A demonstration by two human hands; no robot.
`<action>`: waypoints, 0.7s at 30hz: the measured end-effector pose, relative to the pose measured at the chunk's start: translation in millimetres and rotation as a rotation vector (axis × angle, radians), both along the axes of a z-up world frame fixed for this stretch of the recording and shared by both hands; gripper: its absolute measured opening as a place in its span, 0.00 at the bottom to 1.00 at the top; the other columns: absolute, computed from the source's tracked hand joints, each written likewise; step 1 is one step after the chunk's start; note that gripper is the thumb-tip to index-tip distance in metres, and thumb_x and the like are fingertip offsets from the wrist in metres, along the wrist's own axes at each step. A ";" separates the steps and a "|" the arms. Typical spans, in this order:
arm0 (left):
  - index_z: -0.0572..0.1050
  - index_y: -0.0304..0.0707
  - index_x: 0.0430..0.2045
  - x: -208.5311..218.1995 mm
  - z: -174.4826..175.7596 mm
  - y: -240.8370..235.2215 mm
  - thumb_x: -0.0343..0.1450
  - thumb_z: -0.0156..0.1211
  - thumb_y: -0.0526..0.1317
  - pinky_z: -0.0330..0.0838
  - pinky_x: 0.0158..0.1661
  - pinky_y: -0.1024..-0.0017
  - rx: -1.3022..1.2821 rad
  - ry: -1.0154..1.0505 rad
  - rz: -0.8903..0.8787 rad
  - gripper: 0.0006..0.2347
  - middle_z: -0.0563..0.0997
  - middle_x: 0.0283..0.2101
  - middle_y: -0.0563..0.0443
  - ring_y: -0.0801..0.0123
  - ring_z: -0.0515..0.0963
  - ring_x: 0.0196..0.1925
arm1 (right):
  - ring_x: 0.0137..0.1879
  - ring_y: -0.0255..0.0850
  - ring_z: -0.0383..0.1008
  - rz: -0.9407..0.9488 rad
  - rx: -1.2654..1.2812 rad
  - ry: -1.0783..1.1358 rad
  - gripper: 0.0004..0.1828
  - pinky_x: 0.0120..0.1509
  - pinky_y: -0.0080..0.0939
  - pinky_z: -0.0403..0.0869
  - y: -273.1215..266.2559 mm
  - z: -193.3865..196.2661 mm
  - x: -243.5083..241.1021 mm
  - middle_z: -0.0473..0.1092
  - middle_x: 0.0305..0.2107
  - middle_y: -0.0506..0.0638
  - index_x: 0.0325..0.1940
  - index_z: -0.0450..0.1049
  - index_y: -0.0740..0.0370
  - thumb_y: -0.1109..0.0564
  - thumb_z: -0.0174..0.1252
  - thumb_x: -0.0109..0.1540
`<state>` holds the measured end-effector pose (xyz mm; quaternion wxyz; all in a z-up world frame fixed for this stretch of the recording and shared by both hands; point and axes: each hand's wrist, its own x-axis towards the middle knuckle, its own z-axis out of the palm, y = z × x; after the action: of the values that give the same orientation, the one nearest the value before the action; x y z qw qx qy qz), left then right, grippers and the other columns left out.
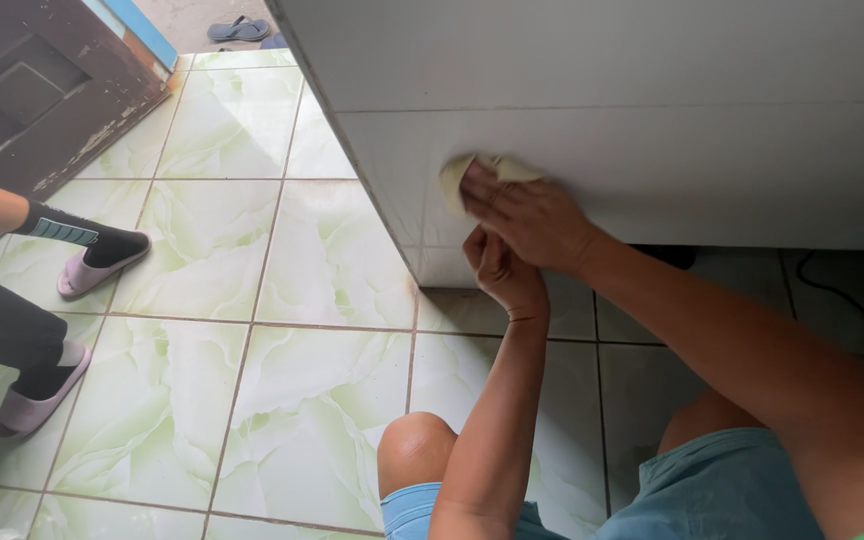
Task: The recorder uses a cloth to wipe down a white countertop and the faces of the cabinets below it.
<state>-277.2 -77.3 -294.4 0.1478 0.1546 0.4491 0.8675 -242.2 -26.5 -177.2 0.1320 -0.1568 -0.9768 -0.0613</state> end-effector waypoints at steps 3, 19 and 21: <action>0.80 0.32 0.48 7.5 78.0 -16.9 0.72 0.63 0.27 0.73 0.49 0.76 -0.069 0.348 -0.004 0.11 0.73 0.55 0.50 0.68 0.76 0.54 | 0.70 0.36 0.66 -0.092 0.236 0.103 0.23 0.58 0.42 0.68 -5.8 60.9 15.4 0.68 0.68 0.50 0.66 0.73 0.54 0.51 0.54 0.66; 0.77 0.32 0.43 77.3 -72.5 -25.9 0.68 0.57 0.27 0.73 0.44 0.57 -0.560 0.628 -0.245 0.10 0.74 0.51 0.42 0.45 0.77 0.51 | 0.70 0.29 0.63 0.048 0.181 -0.052 0.30 0.63 0.38 0.68 15.4 -87.0 75.2 0.66 0.68 0.38 0.69 0.66 0.50 0.51 0.52 0.61; 0.78 0.33 0.40 85.3 -67.9 -27.4 0.69 0.57 0.26 0.74 0.43 0.58 -0.621 0.631 -0.308 0.09 0.75 0.48 0.44 0.47 0.78 0.50 | 0.68 0.28 0.65 0.034 0.176 -0.049 0.30 0.63 0.40 0.70 14.6 -100.2 97.1 0.67 0.66 0.36 0.67 0.65 0.48 0.50 0.52 0.59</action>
<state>-191.9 -104.7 -362.2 0.1705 0.4243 0.6822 0.5706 -145.1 -11.9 -277.4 0.1226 -0.1264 -0.9731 -0.1485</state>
